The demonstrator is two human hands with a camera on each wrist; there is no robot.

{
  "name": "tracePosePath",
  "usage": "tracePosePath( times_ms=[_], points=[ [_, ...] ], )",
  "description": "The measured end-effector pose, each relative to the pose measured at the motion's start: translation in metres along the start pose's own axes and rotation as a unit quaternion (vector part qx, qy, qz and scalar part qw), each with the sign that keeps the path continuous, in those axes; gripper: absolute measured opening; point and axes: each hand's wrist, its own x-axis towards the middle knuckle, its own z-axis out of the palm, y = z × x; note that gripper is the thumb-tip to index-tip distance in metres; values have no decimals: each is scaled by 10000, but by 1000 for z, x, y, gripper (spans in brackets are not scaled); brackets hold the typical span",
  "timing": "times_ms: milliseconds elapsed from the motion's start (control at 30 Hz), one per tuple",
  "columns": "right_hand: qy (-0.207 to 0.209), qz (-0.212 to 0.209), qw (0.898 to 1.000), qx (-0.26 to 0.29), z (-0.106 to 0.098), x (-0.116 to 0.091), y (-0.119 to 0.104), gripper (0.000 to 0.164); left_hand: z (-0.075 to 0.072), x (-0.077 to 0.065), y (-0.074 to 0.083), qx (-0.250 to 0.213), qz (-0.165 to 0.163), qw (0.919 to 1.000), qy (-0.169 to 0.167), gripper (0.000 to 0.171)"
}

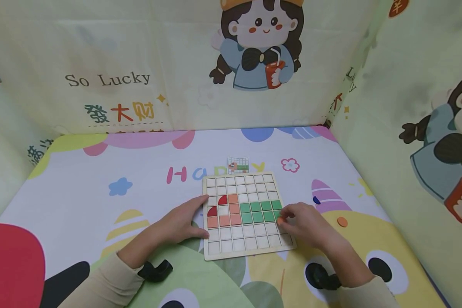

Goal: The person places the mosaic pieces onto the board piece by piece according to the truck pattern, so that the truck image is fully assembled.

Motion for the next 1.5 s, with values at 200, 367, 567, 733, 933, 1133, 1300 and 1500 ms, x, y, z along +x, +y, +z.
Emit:
tracePosePath(
  times_ms=[200, 367, 567, 733, 933, 1133, 1300, 1500],
  points=[
    [-85, -169, 9998, -4, 2, 0, -2, 8, 0, 0, 0, 6, -18, 10000, -19, 100],
    [-141, -168, 9998, 4, 3, 1, -6, 8, -1, 0, 0, 14, 13, 10000, -16, 100],
    [-190, -206, 9996, -21, 7, 1, -9, 12, -1, 1, 0, 38, 40, 10000, -14, 99],
    [-87, -344, 9993, -105, 9, 2, -10, 10, -1, 1, 0, 46, 32, 10000, -19, 100],
    [-34, -492, 9985, -230, 11, 2, -11, 10, 0, 1, -1, 42, 56, 10000, -13, 99],
    [68, -630, 9973, -365, 13, 2, -11, 9, -1, 0, 0, 16, 30, 10000, -16, 99],
    [46, -580, 9976, -368, 14, 2, -13, 8, -1, -1, 1, 12, 42, 10000, -20, 100],
    [55, -554, 9977, -394, 17, 2, -15, 8, -1, -1, -1, 26, 117, 9999, 5, 98]
  ],
)
